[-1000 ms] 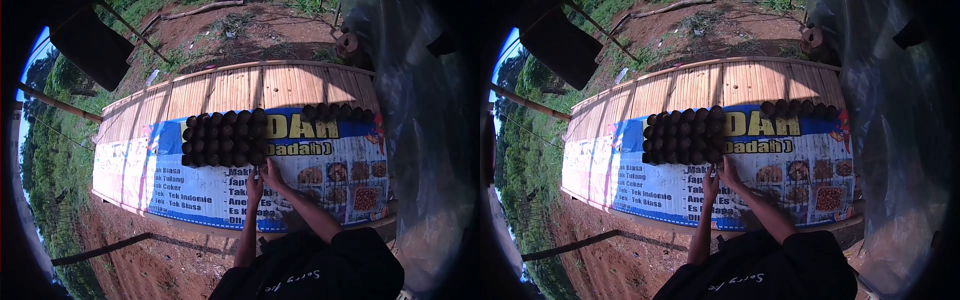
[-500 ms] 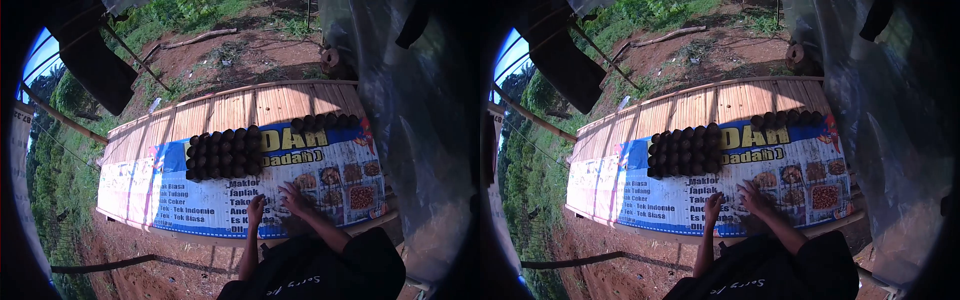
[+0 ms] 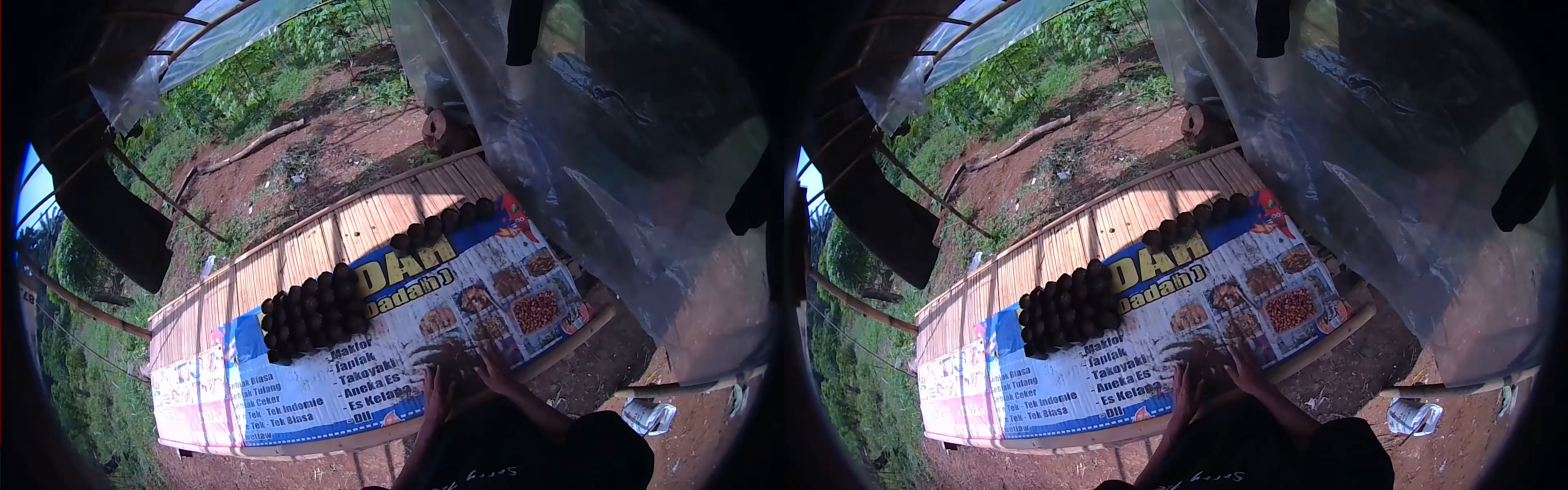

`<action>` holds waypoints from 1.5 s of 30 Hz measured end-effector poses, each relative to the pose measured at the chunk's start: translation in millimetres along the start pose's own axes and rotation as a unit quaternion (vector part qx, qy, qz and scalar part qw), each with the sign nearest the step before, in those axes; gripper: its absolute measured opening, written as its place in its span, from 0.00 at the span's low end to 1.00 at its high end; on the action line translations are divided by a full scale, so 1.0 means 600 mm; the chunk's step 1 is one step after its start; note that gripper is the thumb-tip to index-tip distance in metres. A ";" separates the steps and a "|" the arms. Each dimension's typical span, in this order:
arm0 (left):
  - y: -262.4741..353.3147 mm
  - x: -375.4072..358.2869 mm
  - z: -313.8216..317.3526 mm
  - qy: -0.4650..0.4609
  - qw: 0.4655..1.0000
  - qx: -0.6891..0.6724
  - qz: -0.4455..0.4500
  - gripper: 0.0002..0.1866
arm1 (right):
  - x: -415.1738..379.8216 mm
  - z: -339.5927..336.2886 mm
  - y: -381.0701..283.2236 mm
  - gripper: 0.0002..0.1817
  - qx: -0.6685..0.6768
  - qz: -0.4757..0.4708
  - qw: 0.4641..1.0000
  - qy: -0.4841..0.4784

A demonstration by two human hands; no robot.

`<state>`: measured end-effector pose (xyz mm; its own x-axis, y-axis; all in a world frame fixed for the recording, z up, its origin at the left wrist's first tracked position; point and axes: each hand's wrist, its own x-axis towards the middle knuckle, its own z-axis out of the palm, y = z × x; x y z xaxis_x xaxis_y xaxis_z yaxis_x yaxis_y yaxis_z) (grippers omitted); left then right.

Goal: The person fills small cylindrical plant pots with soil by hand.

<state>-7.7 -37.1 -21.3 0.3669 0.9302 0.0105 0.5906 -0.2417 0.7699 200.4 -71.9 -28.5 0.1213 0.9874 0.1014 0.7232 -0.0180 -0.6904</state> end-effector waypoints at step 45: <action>0.188 0.095 0.101 0.252 0.931 -0.052 -0.259 0.13 | 0.694 -0.182 0.287 0.29 0.280 0.401 0.871 -0.042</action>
<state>123.4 -28.3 27.5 -0.3474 0.9322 -0.1016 0.5123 0.2794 0.8121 449.3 319.1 -26.9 0.3678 0.7006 -0.6114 -0.0203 -0.6513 -0.7585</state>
